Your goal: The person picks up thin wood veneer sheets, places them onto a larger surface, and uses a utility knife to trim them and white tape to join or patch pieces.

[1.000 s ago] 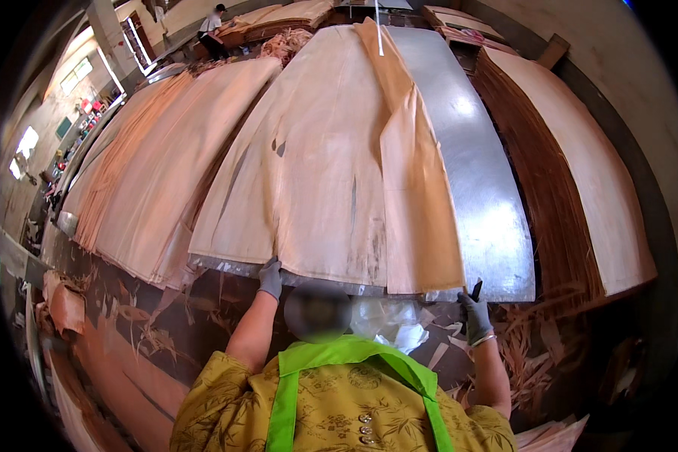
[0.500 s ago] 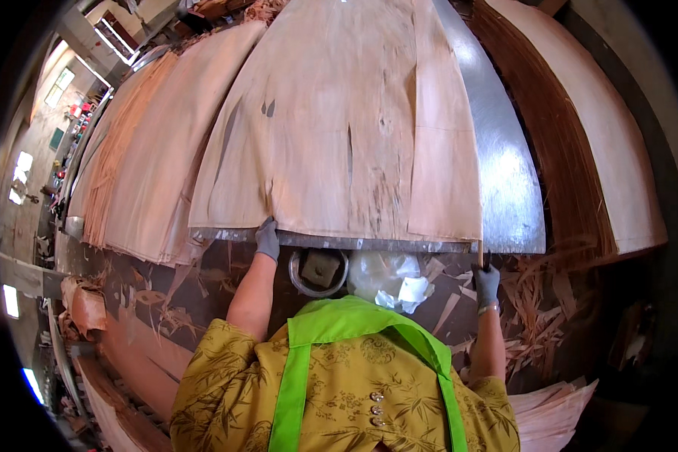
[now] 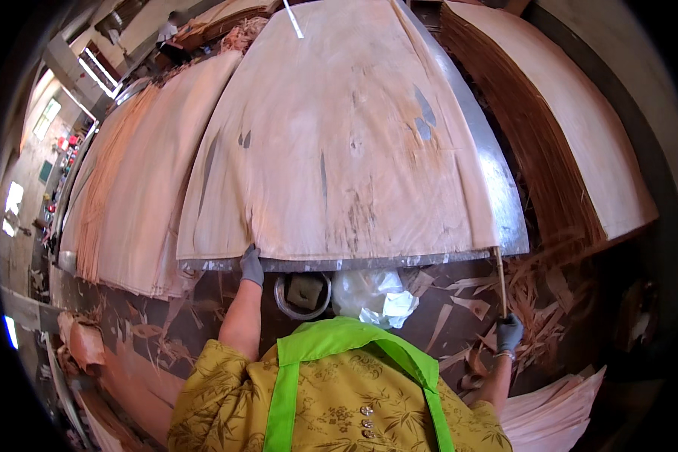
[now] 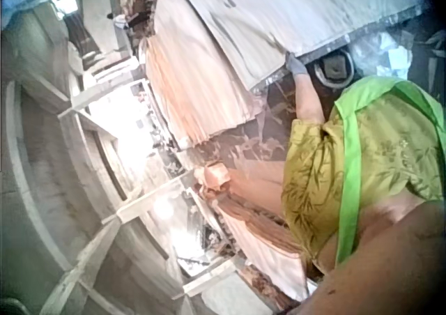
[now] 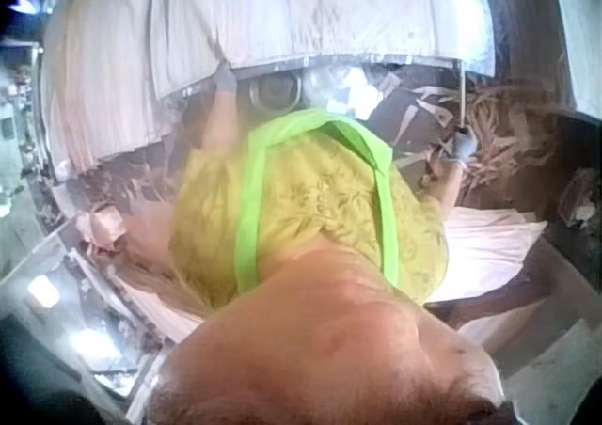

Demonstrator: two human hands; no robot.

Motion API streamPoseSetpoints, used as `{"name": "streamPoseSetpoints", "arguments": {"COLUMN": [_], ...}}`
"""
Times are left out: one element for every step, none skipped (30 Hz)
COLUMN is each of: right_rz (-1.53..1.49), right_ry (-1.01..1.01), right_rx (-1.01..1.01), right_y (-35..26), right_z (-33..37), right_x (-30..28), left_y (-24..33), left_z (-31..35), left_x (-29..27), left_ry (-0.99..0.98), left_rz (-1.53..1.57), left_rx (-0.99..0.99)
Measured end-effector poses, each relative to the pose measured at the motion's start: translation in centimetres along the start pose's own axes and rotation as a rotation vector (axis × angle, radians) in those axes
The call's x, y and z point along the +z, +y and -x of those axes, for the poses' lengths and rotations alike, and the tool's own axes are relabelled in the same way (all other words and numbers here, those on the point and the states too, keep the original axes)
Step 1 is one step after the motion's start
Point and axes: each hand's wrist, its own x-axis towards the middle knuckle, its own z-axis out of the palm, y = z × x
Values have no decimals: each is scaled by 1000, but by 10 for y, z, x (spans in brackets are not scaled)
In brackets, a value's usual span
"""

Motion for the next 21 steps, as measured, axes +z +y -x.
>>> {"name": "streamPoseSetpoints", "arguments": {"right_rz": [106, 102, 104, 106, 108, 108, 122, 139, 155, 59, -29, -112, -116, -104, -113, -151, -186, -274, -348, -355, -374], "right_ry": [25, 44, 64, 95, 120, 139, 150, 156, 151, 118, 88, 64, 80, 50, 24, 13, 4, -34, -53, -63, -64], "right_rx": [-49, -7, 36, 13, -15, -46, -46, -43, -47, -51, -50, -42, -75, -42, -23, 15, 50, 97, 137, 171, 209], "right_y": [21, 27, 29, 32, 33, 31, 27, 21, 11, -1, -17, -24, -6, -11, -34, -39, -46, -55, -66, -72, -81], "right_z": [-5, -8, -14, -17, -20, -21, -22, -19, -16, -10, 0, 18, 29, 54, 72, 97, 122, 146, 168, 188, 204], "right_x": [-3, -10, -23, -34, -44, -48, -47, -46, -44, -37, -32, -33, -16, -19, -18, -7, -1, -1, 3, 0, 0], "left_y": [4, 5, 7, 10, 13, 13, 14, 13, 9, 7, 1, -3, -5, -4, -5, -5, -9, -15, -19, -22, -21], "left_z": [-4, 0, 6, 11, 13, 14, 12, 10, 7, 0, -7, -10, -15, -6, -10, -14, -18, -21, -23, -19, -20], "left_x": [0, 1, 4, 10, 13, 11, 10, 7, -3, -9, -13, -17, -20, -6, -14, -22, -30, -32, -39, -38, -33], "left_ry": [-11, -5, -22, -44, -59, -87, -116, -145, -146, -146, -151, -204, -258, -93, -127, -161, -194, -180, -198, -225, -263], "left_rz": [-4, 8, 24, 43, 63, 42, 21, -5, 37, 79, 121, 62, 2, 123, 180, 236, 297, 338, 298, 263, 225], "left_rx": [11, -11, -32, -50, -69, -49, -28, -12, -37, -60, -90, -41, 9, -197, -201, -204, -210, -237, -204, -184, -152]}}
